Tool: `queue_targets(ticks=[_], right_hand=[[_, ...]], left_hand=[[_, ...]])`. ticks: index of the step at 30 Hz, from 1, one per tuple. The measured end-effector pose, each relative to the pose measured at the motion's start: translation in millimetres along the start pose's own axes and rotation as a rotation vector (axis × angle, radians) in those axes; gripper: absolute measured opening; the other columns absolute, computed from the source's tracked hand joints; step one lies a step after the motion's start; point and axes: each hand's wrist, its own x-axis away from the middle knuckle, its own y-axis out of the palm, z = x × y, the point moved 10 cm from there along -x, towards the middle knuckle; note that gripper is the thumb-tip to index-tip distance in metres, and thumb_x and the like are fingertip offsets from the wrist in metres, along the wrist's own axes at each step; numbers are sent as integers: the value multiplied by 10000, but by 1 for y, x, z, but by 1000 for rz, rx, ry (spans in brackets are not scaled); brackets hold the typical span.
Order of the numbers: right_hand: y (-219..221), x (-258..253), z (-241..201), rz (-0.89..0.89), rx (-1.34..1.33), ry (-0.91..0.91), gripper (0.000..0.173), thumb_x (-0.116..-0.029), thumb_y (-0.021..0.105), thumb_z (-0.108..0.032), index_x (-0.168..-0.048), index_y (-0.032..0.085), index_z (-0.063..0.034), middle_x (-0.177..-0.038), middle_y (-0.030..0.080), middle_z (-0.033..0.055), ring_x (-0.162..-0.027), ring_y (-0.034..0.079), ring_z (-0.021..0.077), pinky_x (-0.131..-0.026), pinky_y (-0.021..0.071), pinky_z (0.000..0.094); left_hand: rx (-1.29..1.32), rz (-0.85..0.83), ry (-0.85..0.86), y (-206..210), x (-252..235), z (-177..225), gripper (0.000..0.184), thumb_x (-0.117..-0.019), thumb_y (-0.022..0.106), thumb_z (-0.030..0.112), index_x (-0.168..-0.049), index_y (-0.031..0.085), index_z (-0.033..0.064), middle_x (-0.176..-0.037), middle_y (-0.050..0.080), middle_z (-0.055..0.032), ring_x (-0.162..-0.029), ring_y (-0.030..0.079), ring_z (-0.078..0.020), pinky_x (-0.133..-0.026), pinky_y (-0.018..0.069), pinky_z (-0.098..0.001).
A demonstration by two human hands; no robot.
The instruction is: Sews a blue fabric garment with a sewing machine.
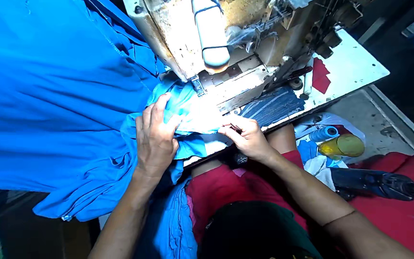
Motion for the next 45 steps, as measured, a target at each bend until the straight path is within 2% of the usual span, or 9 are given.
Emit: queue_targets(ticks=[7, 11, 13, 16, 22, 25, 30, 38, 45], right_hand=[[4, -27, 4, 10, 23, 55, 77, -988, 671, -97, -1051, 687, -55, -845, 661, 44, -656, 591, 99, -576, 524, 255], [6, -43, 4, 37, 42, 9, 135, -992, 651, -81, -1108, 705, -38, -928, 695, 65, -767, 640, 107, -696, 556, 269], [6, -45, 2, 31, 65, -22, 146, -986, 652, -65, -1118, 704, -30, -948, 699, 75, -789, 644, 112, -721, 558, 268], [11, -47, -6, -57, 55, -67, 152, -975, 653, -46, -1108, 721, -21, -969, 714, 76, -832, 668, 105, -772, 572, 270], [16, -24, -42, -183, 47, -285, 135, -963, 678, -46, -1063, 762, -10, -1042, 723, 89, -985, 685, 130, -891, 583, 304], [8, -14, -41, -100, 75, -319, 157, -956, 676, -25, -1080, 771, -10, -1096, 734, 111, -1050, 696, 158, -934, 588, 322], [3, -2, -20, -54, 13, -206, 113, -948, 686, -16, -1029, 762, 7, -1022, 735, 92, -954, 700, 125, -873, 598, 308], [1, -13, -10, -45, 25, -97, 91, -970, 656, -27, -1009, 731, 6, -973, 712, 71, -837, 673, 90, -753, 593, 259], [8, -27, 4, -33, 3, 12, 97, -978, 644, -33, -1066, 684, -30, -873, 675, 57, -691, 621, 97, -609, 551, 251]], left_hand=[[15, -213, 94, 3, -22, -26, 563, -675, 810, -16, -1210, 675, 94, -1643, 289, -154, -1312, 463, -472, -949, 456, -635], [192, -298, 178, -20, -35, -38, 476, -841, 713, 518, -1119, 687, 133, -1618, 347, -121, -1402, 409, -393, -1074, 393, -615], [268, -221, 261, -39, -42, -29, 356, -897, 666, 454, -949, 699, 103, -1482, 518, -121, -1372, 463, -353, -1102, 386, -577], [413, -150, 355, -48, -33, -4, 261, -915, 674, 329, -952, 714, 74, -1130, 697, -77, -1133, 644, -239, -989, 527, -459], [561, -39, 420, -29, -12, 28, 202, -907, 687, 218, -984, 732, 36, -867, 707, -52, -808, 666, -147, -746, 552, -347], [414, 29, 370, -19, -10, 30, 268, -905, 693, 256, -1073, 747, 53, -999, 735, -89, -940, 683, -215, -870, 535, -414], [81, -92, 221, 10, -9, 17, 304, -887, 638, 302, -1112, 771, 147, -1457, 550, -128, -1365, 475, -384, -1183, 212, -676], [126, -28, 94, 4, -13, 5, 274, -873, 650, 271, -1057, 772, 109, -1484, 542, -120, -1433, 436, -355, -1203, 215, -670], [254, 13, 18, 2, -18, -10, 321, -828, 629, 176, -1110, 734, 62, -1531, 493, -103, -1417, 442, -319, -1145, 383, -517]])
